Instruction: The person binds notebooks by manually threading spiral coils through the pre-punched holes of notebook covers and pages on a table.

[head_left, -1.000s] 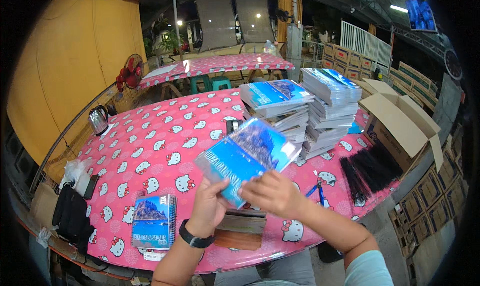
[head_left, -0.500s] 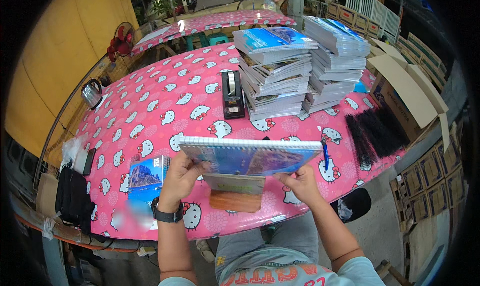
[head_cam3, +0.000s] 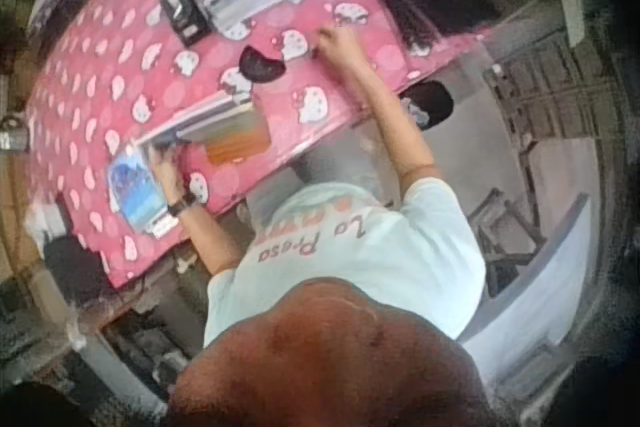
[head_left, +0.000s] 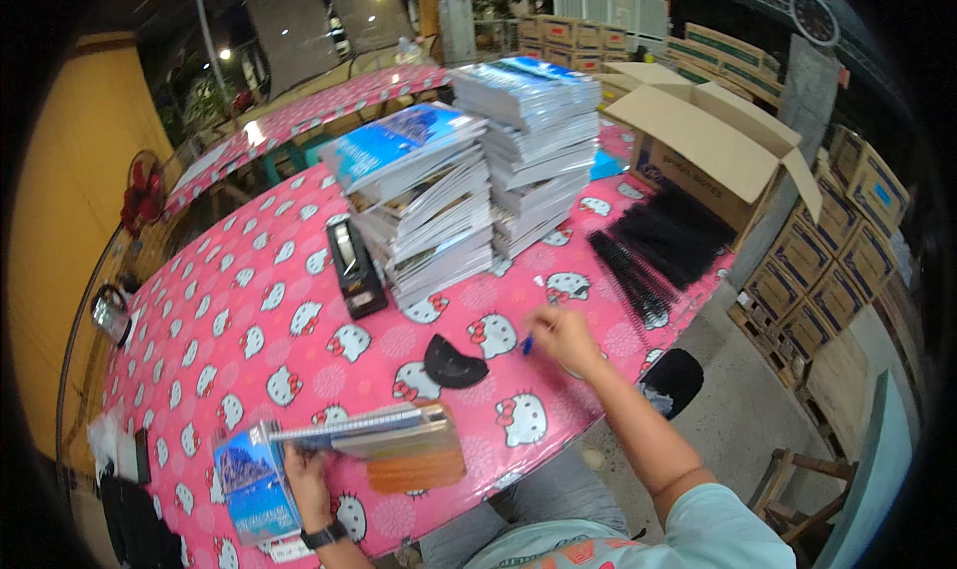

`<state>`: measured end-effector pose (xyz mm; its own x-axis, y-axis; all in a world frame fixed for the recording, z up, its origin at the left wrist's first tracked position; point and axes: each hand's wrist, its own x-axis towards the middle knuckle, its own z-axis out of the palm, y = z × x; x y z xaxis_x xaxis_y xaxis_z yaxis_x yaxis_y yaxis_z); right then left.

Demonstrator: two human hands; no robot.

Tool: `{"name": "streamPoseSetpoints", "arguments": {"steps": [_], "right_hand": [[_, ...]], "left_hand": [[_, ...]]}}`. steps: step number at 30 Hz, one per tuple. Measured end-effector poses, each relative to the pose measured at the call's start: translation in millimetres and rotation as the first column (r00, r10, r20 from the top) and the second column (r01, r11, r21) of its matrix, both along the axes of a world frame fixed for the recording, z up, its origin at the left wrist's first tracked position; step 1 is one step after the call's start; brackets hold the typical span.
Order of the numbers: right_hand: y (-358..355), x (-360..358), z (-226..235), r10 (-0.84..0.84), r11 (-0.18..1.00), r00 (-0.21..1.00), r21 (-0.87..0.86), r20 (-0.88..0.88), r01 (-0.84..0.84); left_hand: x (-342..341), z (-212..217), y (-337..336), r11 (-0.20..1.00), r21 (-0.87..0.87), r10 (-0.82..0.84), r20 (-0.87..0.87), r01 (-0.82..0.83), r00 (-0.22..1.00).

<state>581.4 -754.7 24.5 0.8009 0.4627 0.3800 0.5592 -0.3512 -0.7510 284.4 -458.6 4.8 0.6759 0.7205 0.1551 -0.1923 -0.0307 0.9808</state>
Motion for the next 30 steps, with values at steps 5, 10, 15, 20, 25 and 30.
{"name": "streamPoseSetpoints", "arguments": {"steps": [5, 10, 15, 20, 25, 30], "right_hand": [[-95.1, 126.7, -48.4, -0.494, 0.694, 0.759, -0.334, 0.424, 0.638], [-91.8, 126.3, -54.3, -0.528, 0.630, 0.805, -0.512, 0.270, 0.584], [-76.0, 114.0, -44.1, -0.464, 0.809, 0.884, -0.378, 0.058, 0.450], [-33.9, 37.8, 41.7, -0.137, 0.942, 0.988, -0.317, -0.071, 0.108], [6.5, -30.6, 41.8, 0.318, 0.947, 0.942, -0.006, -0.110, -0.321], [13.5, -80.7, 74.0, 0.561, 0.815, 0.799, -0.024, -0.217, -0.579]], "left_hand": [[29.0, 13.8, -19.6, 0.963, -0.267, 0.123, 0.314, -0.037, 0.941], [29.3, 11.9, 6.8, 0.959, -0.203, 0.227, 0.125, -0.199, 0.966], [40.6, 43.0, -20.9, 0.965, -0.113, 0.246, 0.068, -0.238, 0.967], [40.7, 58.7, -54.5, 0.544, 0.746, 0.529, 0.051, -0.384, 0.847], [67.4, 64.2, -119.1, 0.247, 0.967, 0.390, -0.043, -0.059, 0.920], [82.3, 70.4, -129.8, 0.283, 0.947, 0.363, -0.254, 0.154, 0.896]]}}
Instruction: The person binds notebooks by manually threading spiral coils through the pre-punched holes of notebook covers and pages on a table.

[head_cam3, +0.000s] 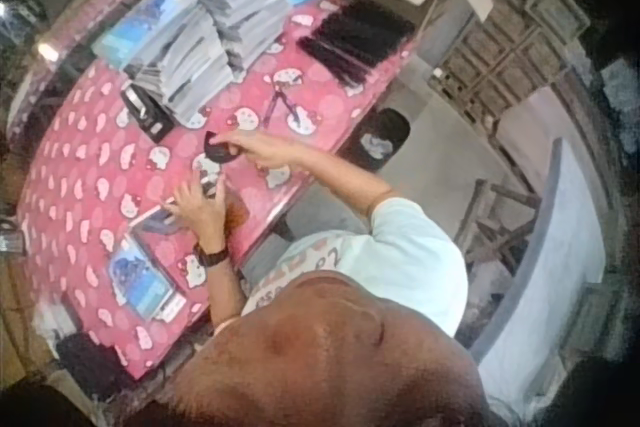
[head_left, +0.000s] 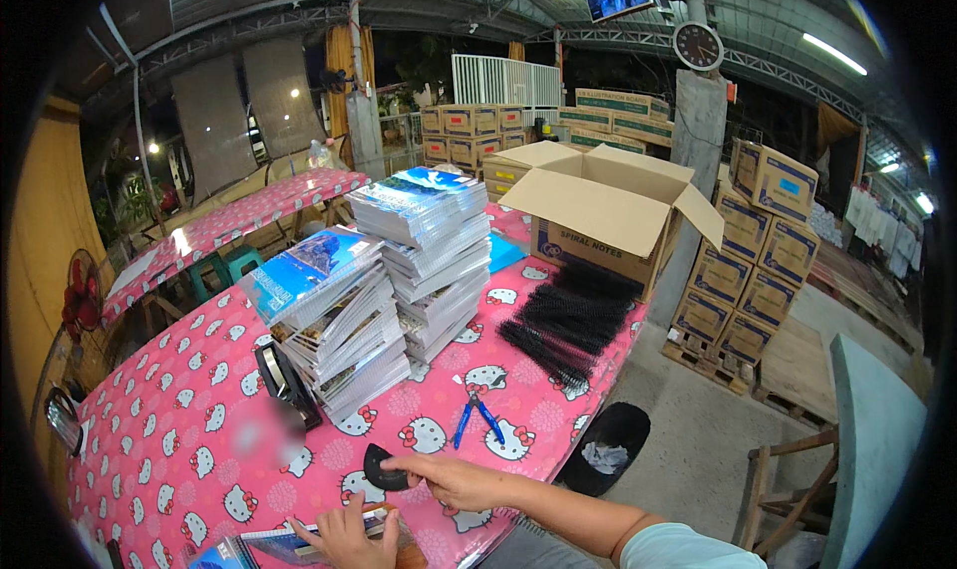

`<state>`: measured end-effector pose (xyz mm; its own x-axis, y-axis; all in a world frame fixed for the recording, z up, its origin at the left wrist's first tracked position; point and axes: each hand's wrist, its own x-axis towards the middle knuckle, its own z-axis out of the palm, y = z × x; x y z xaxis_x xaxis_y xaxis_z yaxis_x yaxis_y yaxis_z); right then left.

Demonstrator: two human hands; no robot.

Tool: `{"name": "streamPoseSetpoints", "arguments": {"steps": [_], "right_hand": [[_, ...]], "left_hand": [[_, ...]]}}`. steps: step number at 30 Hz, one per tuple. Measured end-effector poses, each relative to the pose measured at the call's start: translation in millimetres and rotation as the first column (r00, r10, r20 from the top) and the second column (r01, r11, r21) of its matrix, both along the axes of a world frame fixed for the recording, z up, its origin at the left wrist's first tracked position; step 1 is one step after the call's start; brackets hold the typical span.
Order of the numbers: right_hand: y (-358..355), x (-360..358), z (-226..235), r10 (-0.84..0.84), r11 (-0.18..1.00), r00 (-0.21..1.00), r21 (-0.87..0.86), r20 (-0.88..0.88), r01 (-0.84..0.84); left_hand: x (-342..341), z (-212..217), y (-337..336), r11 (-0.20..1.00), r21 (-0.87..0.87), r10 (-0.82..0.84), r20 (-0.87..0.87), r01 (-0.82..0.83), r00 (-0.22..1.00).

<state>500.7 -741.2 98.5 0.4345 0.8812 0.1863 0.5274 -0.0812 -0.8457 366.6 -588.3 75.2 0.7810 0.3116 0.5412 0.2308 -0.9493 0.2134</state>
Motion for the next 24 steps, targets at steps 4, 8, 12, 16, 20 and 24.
{"name": "streamPoseSetpoints", "arguments": {"steps": [4, 8, 12, 16, 20, 24], "right_hand": [[2.7, -1.9, -24.9, 0.090, 0.991, 0.994, 0.094, 0.063, -0.095], [6.7, -10.2, -22.5, 0.058, 0.987, 0.998, 0.150, 0.021, -0.061], [16.5, -15.1, -32.0, 0.039, 0.987, 0.998, 0.156, -0.049, -0.031], [22.2, -22.2, -26.1, 0.075, 0.991, 0.996, 0.112, -0.044, -0.069], [29.9, -23.7, -34.1, 0.047, 0.975, 0.995, 0.214, 0.086, -0.064], [26.5, -22.2, -28.3, 0.033, 0.982, 0.992, 0.180, 0.125, -0.055]], "left_hand": [[6.9, -8.0, -6.9, 0.999, 0.002, 0.032, 0.136, -0.032, 0.990], [9.7, -11.3, -8.8, 0.999, 0.004, 0.050, 0.211, -0.052, 0.976], [7.8, -3.6, -12.6, 0.998, 0.024, 0.051, 0.154, -0.055, 0.987], [-9.2, 7.9, 14.7, 0.977, -0.074, -0.198, 0.055, 0.202, 0.979], [-14.8, 16.0, 29.7, 0.884, -0.243, -0.374, 0.142, 0.399, 0.916], [-16.7, 13.6, 22.4, 0.900, -0.238, -0.315, 0.225, 0.365, 0.922]]}}
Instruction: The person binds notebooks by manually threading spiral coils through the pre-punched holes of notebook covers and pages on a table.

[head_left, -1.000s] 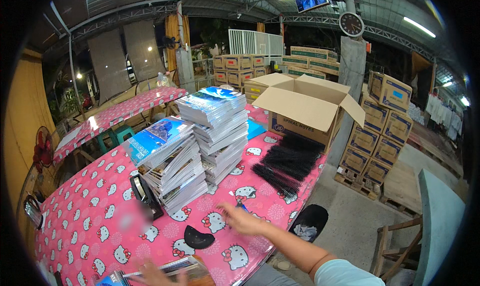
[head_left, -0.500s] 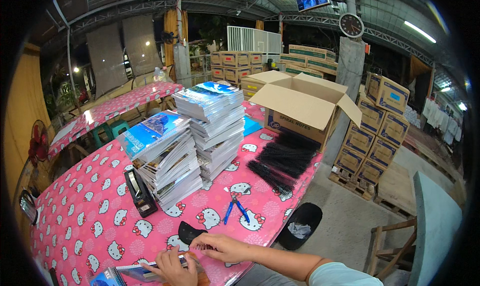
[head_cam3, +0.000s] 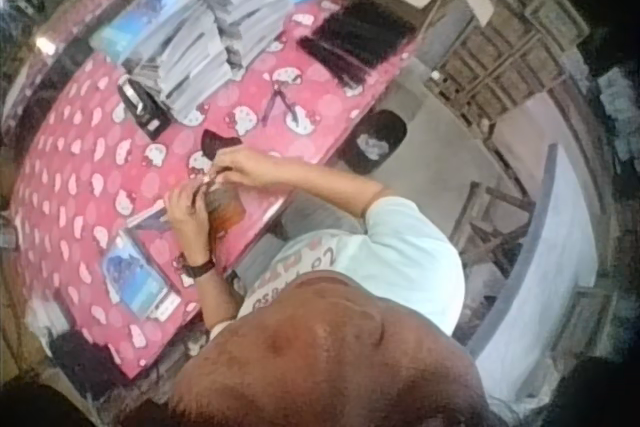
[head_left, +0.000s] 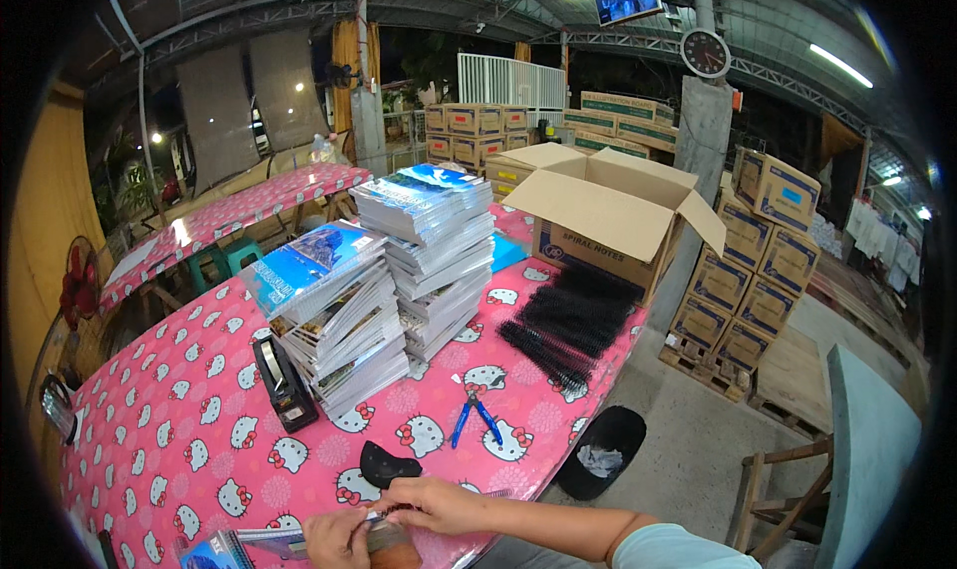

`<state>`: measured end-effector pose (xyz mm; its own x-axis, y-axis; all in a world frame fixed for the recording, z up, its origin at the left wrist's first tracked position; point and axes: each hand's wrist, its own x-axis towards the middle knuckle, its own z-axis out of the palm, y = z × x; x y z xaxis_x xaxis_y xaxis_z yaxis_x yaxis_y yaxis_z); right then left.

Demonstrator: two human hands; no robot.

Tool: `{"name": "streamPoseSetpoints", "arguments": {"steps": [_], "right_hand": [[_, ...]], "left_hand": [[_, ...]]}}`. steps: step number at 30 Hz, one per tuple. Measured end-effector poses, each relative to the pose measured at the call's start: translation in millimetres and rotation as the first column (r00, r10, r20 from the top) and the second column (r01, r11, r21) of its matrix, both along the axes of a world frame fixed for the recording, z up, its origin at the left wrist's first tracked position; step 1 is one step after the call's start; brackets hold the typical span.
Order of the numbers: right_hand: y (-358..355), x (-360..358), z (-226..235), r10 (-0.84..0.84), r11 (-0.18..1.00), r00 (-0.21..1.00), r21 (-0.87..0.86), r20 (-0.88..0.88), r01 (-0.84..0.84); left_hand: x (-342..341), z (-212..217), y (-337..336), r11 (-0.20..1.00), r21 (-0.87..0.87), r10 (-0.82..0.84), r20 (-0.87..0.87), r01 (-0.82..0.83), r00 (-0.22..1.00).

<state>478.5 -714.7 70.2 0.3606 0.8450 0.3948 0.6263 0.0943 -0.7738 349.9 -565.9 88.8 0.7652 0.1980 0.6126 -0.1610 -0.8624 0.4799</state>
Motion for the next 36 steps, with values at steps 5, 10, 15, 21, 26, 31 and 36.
{"name": "streamPoseSetpoints", "arguments": {"steps": [5, 10, 15, 21, 26, 31, 36], "right_hand": [[-4.7, 4.5, 9.1, 0.007, 1.000, 0.985, 0.007, -0.171, -0.006], [-1.9, 8.1, 8.9, 0.032, 0.998, 0.997, 0.054, -0.072, -0.028], [1.5, 14.7, 13.2, 0.086, 0.990, 0.994, 0.121, -0.061, -0.078], [2.4, 17.7, 20.3, 0.123, 0.988, 0.992, 0.091, 0.016, -0.124], [4.5, 21.0, 22.7, 0.190, 0.979, 0.982, 0.076, 0.003, -0.190], [5.0, 21.8, 23.3, 0.198, 0.980, 0.980, 0.005, -0.001, -0.198], [-2.3, 23.8, 16.3, 0.170, 0.985, 0.980, -0.013, 0.102, -0.169]], "left_hand": [[3.3, 0.1, -8.6, 1.000, 0.004, -0.027, 0.047, 0.027, 0.999], [1.0, 5.8, -11.8, 0.997, -0.042, -0.062, 0.049, 0.064, 0.997], [2.1, 1.0, -8.1, 0.999, -0.004, -0.044, 0.074, 0.044, 0.996], [2.4, 2.6, -10.2, 0.999, -0.041, -0.031, 0.076, 0.034, 0.997], [2.5, 0.2, -10.0, 0.999, -0.021, -0.022, 0.092, 0.024, 0.996], [2.9, -3.9, -7.4, 0.999, -0.020, -0.029, 0.096, 0.032, 0.995], [4.0, 1.8, -11.0, 0.998, -0.022, -0.051, 0.083, 0.053, 0.995]]}}
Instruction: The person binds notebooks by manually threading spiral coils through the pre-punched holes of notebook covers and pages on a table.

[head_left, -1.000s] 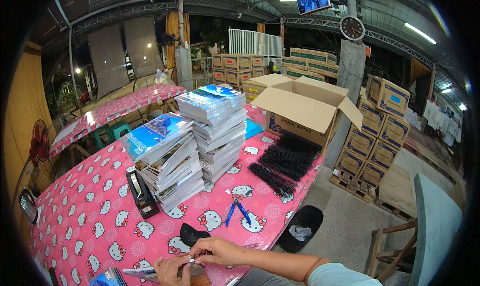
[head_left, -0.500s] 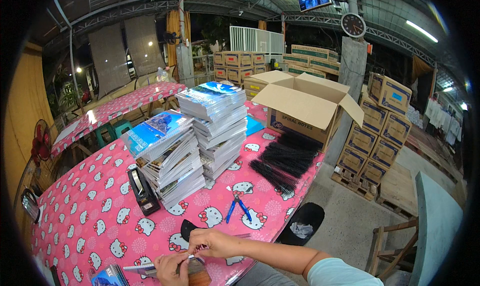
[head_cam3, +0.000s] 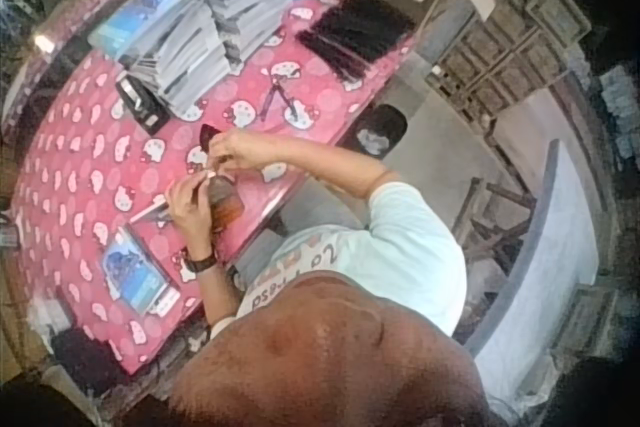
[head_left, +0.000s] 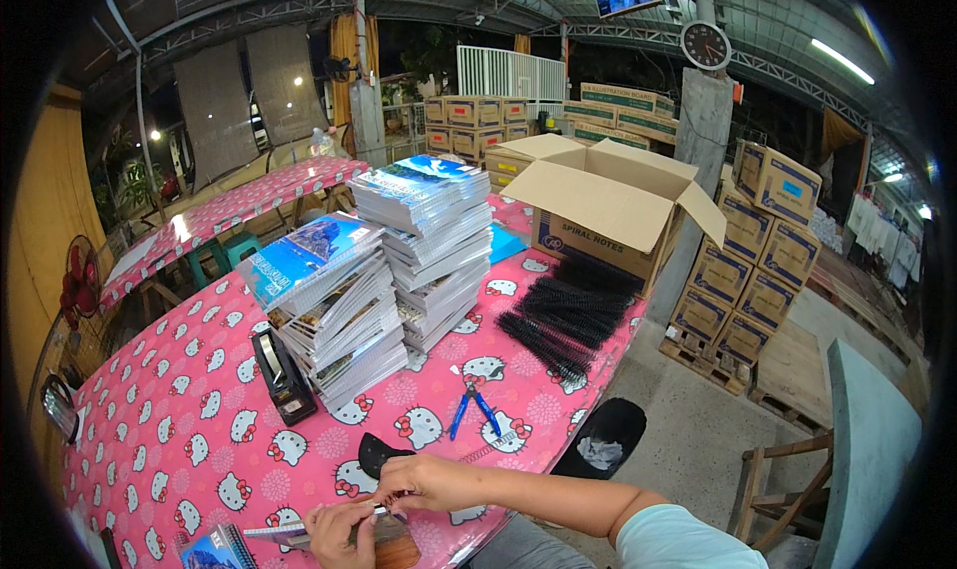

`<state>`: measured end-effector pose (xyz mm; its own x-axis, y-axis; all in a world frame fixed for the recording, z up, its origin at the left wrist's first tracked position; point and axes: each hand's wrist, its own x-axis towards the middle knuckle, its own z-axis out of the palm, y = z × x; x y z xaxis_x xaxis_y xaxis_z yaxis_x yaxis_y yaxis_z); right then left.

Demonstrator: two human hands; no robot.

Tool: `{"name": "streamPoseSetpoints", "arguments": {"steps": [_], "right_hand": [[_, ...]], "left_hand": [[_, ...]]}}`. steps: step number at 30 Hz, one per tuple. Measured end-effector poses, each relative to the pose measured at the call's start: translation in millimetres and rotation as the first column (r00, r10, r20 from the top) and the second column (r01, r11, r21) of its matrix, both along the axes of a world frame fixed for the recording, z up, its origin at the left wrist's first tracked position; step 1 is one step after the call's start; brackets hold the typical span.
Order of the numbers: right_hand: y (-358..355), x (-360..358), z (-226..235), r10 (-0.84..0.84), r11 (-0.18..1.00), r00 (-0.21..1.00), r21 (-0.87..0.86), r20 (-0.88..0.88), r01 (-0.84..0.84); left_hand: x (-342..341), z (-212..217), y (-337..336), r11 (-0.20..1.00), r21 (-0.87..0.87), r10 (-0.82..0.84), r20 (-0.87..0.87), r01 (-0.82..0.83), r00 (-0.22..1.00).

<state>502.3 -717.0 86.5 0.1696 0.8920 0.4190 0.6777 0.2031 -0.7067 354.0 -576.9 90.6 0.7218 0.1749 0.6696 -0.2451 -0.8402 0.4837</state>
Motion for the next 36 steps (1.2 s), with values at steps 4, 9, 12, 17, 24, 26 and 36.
{"name": "streamPoseSetpoints", "arguments": {"steps": [4, 9, 12, 17, 24, 26, 36], "right_hand": [[0.7, 1.8, -2.3, 0.015, 0.997, 0.999, 0.071, 0.046, -0.018], [6.7, -4.1, 6.6, 0.119, 0.993, 0.990, -0.002, -0.078, -0.119], [-0.5, -2.5, 2.5, 0.007, 1.000, 0.999, 0.013, -0.032, -0.006], [-11.2, -13.2, 11.1, -0.166, 0.986, 0.957, -0.065, -0.238, 0.155], [-5.8, -15.5, 6.0, -0.055, 0.998, 0.979, -0.029, -0.195, 0.051], [-6.4, -15.8, 7.0, -0.061, 0.998, 0.981, -0.040, -0.186, 0.054], [-4.5, -10.9, 7.1, -0.069, 0.998, 0.997, 0.001, -0.038, 0.069]], "left_hand": [[2.7, -2.7, -2.0, 1.000, 0.003, -0.008, -0.019, 0.008, 1.000], [-11.9, -11.7, 14.3, 0.998, -0.054, 0.019, -0.068, -0.023, 0.998], [-1.6, -18.2, 9.0, 0.998, 0.026, 0.060, 0.016, -0.060, 0.998], [-1.4, -24.9, 2.9, 0.997, 0.059, 0.037, 0.127, -0.044, 0.991], [-9.3, -33.3, 7.1, 0.996, 0.072, 0.038, 0.148, -0.049, 0.988], [-8.7, -32.1, 6.3, 0.996, 0.077, 0.039, 0.140, -0.050, 0.989], [-6.7, -30.2, 5.4, 0.993, 0.079, 0.079, 0.101, -0.087, 0.992]]}}
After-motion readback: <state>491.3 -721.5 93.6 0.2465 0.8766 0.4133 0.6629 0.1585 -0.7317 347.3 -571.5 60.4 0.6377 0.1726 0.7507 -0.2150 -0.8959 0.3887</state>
